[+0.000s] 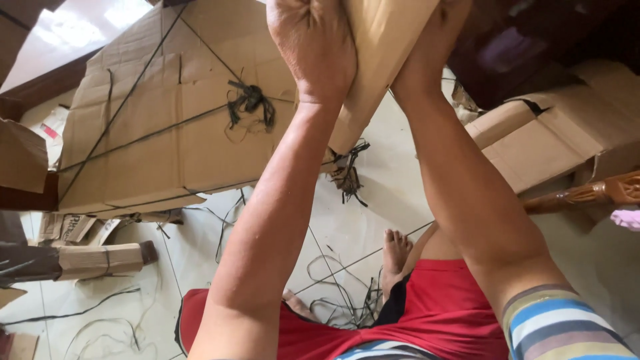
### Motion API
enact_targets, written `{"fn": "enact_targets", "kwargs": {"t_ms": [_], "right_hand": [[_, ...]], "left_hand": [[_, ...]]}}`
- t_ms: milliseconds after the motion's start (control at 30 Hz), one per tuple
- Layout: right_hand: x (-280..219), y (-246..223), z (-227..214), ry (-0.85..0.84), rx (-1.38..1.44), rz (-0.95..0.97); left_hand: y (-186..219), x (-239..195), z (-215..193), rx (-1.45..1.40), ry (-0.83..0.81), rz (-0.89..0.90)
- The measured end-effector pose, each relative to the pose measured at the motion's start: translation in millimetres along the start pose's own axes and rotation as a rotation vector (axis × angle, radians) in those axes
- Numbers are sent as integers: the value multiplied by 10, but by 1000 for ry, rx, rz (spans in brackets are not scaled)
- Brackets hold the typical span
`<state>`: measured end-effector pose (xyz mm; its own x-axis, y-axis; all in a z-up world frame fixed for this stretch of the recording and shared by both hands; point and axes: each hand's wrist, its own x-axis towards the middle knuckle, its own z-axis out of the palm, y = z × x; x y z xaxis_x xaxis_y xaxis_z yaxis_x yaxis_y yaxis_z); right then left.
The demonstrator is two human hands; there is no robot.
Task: The person ties wire around a large cardboard structure, then picks up a smaller cardboard piece from the floor and attaches it to the structure using wire. The person sits on the floor to continue securing the cardboard pieces with wire.
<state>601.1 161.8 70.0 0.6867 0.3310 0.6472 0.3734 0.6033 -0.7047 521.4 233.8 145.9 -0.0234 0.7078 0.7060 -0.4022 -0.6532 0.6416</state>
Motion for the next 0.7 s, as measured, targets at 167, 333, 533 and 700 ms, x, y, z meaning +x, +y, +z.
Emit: {"fn": "enact_targets", "kwargs": {"t_ms": [167, 333, 533, 700], "right_hand": [[-242, -205, 60, -97, -5, -19], [-816, -262, -274, -119, -308, 65], [-1475, 260, -990, 141, 59, 266], [-1542, -133, -888, 262, 94, 402]], "left_hand": [[220, -134, -159, 304, 40, 47], [589, -823, -443, 244, 40, 31], [438, -1405, -796, -24, -68, -52], [53, -1136, -850, 399, -87, 52]]}}
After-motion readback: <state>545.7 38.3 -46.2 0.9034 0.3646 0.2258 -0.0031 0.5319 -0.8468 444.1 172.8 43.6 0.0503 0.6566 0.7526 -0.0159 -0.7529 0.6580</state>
